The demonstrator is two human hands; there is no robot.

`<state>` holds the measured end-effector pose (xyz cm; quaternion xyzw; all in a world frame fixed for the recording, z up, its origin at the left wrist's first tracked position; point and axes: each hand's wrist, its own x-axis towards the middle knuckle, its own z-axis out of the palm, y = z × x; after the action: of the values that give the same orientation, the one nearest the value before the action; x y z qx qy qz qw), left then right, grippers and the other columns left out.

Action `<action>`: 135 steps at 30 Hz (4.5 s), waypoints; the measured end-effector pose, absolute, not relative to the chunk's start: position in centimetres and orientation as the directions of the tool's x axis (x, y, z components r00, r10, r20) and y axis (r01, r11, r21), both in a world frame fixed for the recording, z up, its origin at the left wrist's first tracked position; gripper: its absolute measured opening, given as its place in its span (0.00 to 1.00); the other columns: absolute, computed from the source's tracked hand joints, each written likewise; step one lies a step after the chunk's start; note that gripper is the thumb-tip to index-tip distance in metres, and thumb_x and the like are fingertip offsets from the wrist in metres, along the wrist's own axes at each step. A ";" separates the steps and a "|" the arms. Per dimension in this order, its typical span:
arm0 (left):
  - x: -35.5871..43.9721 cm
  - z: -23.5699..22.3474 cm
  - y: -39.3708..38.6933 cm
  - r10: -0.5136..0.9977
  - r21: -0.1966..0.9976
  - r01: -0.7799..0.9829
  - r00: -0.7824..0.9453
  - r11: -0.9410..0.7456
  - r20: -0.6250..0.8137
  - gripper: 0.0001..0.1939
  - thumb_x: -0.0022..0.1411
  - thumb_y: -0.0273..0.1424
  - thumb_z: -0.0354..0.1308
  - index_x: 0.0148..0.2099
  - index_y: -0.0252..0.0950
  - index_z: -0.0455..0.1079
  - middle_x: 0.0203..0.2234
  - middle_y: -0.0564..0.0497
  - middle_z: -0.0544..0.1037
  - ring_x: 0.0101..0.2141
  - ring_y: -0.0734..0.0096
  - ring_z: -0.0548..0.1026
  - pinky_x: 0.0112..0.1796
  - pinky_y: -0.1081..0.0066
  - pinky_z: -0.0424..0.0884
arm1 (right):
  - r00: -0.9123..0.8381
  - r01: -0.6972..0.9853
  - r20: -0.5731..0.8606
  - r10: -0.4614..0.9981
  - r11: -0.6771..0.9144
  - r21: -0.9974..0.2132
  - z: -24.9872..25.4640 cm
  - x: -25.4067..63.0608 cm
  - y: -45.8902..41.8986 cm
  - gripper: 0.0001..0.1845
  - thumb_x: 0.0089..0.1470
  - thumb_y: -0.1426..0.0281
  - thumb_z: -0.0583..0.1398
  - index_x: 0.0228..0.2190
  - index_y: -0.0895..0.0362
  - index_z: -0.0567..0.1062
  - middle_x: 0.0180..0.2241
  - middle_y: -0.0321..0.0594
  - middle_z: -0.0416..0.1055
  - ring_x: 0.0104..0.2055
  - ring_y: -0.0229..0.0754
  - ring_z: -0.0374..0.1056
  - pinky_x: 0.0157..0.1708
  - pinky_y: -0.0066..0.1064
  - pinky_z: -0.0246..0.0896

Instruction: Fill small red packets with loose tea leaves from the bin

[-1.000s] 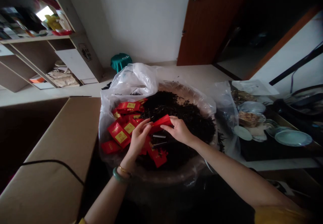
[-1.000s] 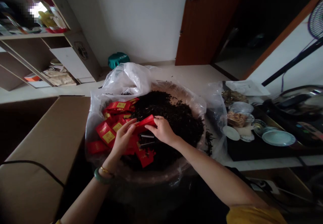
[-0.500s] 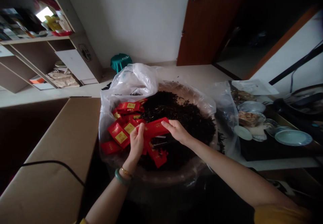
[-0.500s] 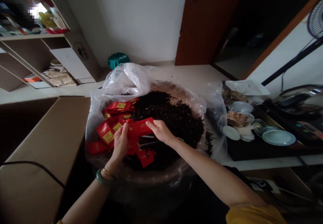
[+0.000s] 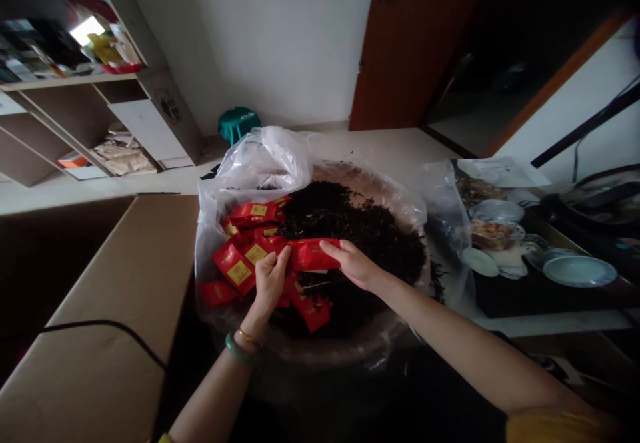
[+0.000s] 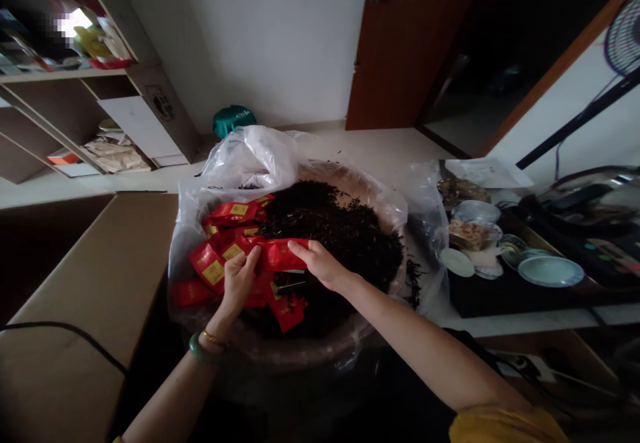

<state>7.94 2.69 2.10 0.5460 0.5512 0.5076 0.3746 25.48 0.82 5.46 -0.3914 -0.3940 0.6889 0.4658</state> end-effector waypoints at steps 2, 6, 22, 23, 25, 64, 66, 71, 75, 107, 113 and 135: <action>7.5 2.2 3.0 0.986 0.953 0.277 -0.072 -0.123 0.148 0.29 0.54 0.50 0.56 0.15 0.37 0.48 0.10 0.59 0.51 0.15 0.82 0.51 0.16 0.77 0.48 | -0.300 -0.341 -0.160 0.940 -0.262 -0.903 5.4 25.5 0.8 0.24 0.43 0.53 0.66 0.36 0.58 0.79 0.34 0.41 0.79 0.40 0.46 0.74 0.52 0.43 0.61; 6.8 3.0 3.1 0.876 0.756 0.542 -0.071 -0.367 0.477 0.16 0.58 0.43 0.56 0.29 0.35 0.69 0.26 0.48 0.73 0.33 0.65 0.72 0.33 0.69 0.69 | -0.353 -0.293 -0.178 0.918 -0.289 -0.911 5.1 25.6 1.2 0.27 0.42 0.51 0.66 0.39 0.57 0.79 0.39 0.42 0.79 0.46 0.48 0.72 0.55 0.45 0.57; 7.3 1.6 2.2 0.639 0.194 0.658 0.547 -0.728 0.541 0.28 0.55 0.24 0.56 0.59 0.37 0.61 0.52 0.43 0.72 0.52 0.54 0.67 0.51 0.55 0.66 | -0.527 -0.148 -0.096 0.845 -0.202 -0.968 5.6 24.6 0.7 0.36 0.49 0.40 0.52 0.42 0.56 0.77 0.44 0.41 0.75 0.52 0.45 0.66 0.60 0.44 0.50; 7.3 1.6 2.3 0.641 0.206 0.651 0.548 -0.730 0.538 0.28 0.55 0.24 0.57 0.59 0.37 0.61 0.51 0.43 0.73 0.51 0.54 0.68 0.50 0.56 0.67 | -0.527 -0.154 -0.097 0.845 -0.207 -0.966 5.5 24.6 0.7 0.36 0.49 0.41 0.52 0.41 0.57 0.77 0.42 0.41 0.76 0.51 0.45 0.67 0.59 0.43 0.52; 7.3 1.5 2.5 0.648 0.228 0.648 0.539 -0.727 0.538 0.26 0.55 0.25 0.58 0.57 0.36 0.63 0.49 0.43 0.74 0.48 0.56 0.70 0.49 0.58 0.68 | -0.524 -0.138 -0.101 0.846 -0.201 -0.970 5.4 24.6 0.7 0.35 0.49 0.41 0.53 0.39 0.58 0.78 0.39 0.40 0.77 0.47 0.44 0.69 0.58 0.42 0.53; 7.1 2.0 3.6 0.850 0.533 0.699 0.213 -0.478 0.482 0.22 0.46 0.30 0.68 0.45 0.38 0.68 0.39 0.49 0.77 0.39 0.60 0.72 0.42 0.62 0.70 | -0.125 0.971 -0.234 0.964 0.071 -0.227 3.3 28.1 4.8 0.28 0.42 0.76 0.63 0.48 0.52 0.68 0.48 0.49 0.60 0.44 0.51 0.64 0.35 0.33 0.60; 7.1 2.0 3.7 0.851 0.534 0.700 0.210 -0.474 0.481 0.23 0.46 0.30 0.69 0.45 0.38 0.68 0.39 0.49 0.77 0.40 0.60 0.72 0.43 0.62 0.70 | -0.163 0.944 -0.162 0.973 0.106 -0.311 3.2 28.6 5.0 0.22 0.43 0.77 0.61 0.43 0.54 0.71 0.43 0.46 0.63 0.39 0.45 0.66 0.34 0.30 0.59; 7.2 1.8 3.8 0.860 0.551 0.697 0.192 -0.459 0.473 0.23 0.45 0.30 0.69 0.45 0.38 0.68 0.39 0.49 0.77 0.40 0.59 0.73 0.43 0.61 0.69 | -0.178 0.799 0.063 0.982 0.181 -0.574 5.2 29.7 5.4 0.20 0.38 0.78 0.63 0.37 0.55 0.72 0.36 0.37 0.68 0.37 0.40 0.67 0.39 0.29 0.59; 7.4 1.9 3.8 0.870 0.555 0.701 0.197 -0.447 0.452 0.23 0.45 0.31 0.69 0.45 0.38 0.68 0.38 0.49 0.77 0.40 0.59 0.73 0.42 0.61 0.70 | -0.206 0.644 0.205 0.957 0.290 -0.707 8.3 29.4 4.6 0.17 0.40 0.76 0.64 0.37 0.54 0.72 0.35 0.34 0.71 0.39 0.40 0.68 0.43 0.32 0.60; 8.6 1.6 2.9 0.858 0.581 0.669 0.177 -0.464 0.482 0.27 0.44 0.33 0.69 0.48 0.38 0.66 0.38 0.48 0.75 0.39 0.60 0.72 0.40 0.62 0.70 | -0.211 0.302 0.390 0.896 0.439 -0.846 9.2 25.7 1.2 0.21 0.49 0.77 0.59 0.47 0.52 0.70 0.46 0.42 0.61 0.48 0.41 0.69 0.45 0.34 0.72; 8.4 1.2 3.0 0.863 0.648 0.615 0.111 -0.450 0.493 0.29 0.44 0.34 0.69 0.48 0.37 0.65 0.39 0.47 0.75 0.40 0.60 0.73 0.41 0.60 0.72 | -0.335 0.247 0.355 0.873 0.445 -0.861 9.8 25.6 1.1 0.19 0.58 0.75 0.52 0.50 0.52 0.68 0.43 0.41 0.68 0.49 0.40 0.68 0.53 0.38 0.66; 8.2 1.5 2.9 0.817 0.585 0.612 0.190 -0.532 0.544 0.30 0.48 0.29 0.66 0.54 0.38 0.63 0.44 0.45 0.75 0.45 0.59 0.73 0.45 0.59 0.71 | -0.158 0.339 0.313 0.936 0.349 -0.874 9.0 25.3 1.0 0.14 0.48 0.74 0.62 0.40 0.56 0.77 0.33 0.38 0.74 0.29 0.37 0.73 0.31 0.28 0.73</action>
<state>8.23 2.95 1.53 0.7621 0.4687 0.4306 0.1192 25.31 0.98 9.02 -0.4649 -0.6856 0.3304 0.4524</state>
